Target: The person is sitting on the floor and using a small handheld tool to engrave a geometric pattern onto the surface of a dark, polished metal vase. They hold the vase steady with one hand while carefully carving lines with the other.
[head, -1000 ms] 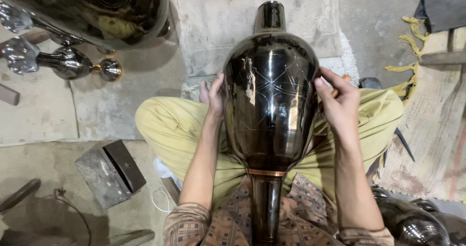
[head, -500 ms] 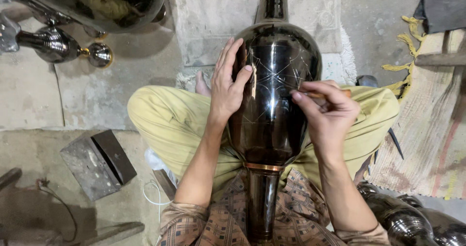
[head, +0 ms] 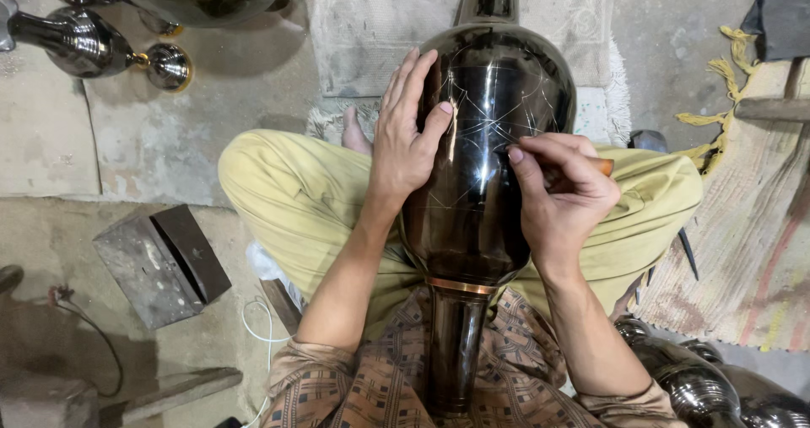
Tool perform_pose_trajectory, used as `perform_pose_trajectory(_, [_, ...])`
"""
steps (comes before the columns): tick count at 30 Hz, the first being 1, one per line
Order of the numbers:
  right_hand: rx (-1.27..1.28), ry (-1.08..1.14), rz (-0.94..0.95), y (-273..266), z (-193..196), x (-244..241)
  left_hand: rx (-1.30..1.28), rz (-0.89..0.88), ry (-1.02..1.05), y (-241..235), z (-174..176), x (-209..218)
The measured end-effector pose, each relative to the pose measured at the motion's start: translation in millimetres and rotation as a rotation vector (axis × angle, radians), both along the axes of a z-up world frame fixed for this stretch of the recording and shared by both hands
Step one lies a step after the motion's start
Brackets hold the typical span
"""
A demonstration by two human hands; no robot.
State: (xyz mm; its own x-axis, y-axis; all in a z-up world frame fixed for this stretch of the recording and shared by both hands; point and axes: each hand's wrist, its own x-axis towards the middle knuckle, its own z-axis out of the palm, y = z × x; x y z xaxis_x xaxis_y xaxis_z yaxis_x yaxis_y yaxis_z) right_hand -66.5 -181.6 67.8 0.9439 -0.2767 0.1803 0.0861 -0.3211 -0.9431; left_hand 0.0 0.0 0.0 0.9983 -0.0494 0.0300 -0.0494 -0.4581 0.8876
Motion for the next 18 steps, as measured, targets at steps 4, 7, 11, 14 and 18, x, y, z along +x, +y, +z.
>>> perform_pose_trajectory(4, [-0.011,-0.044,0.03,0,1,-1,0.0,-0.004,-0.015,0,0,-1])
perform_pose_trajectory(7, [-0.019,-0.045,0.037,0,0,-3,-0.002,-0.005,-0.021,0,-1,-1])
perform_pose_trajectory(11, [-0.015,-0.095,0.105,-4,-1,0,0.01,-0.004,-0.035,-1,-1,-1])
perform_pose_trajectory(14, [-0.046,-0.091,0.163,-11,0,3,0.006,-0.003,-0.034,-1,0,-2])
perform_pose_trajectory(18, [-0.051,-0.08,0.185,-13,1,6,0.016,-0.006,-0.025,-1,0,-1])
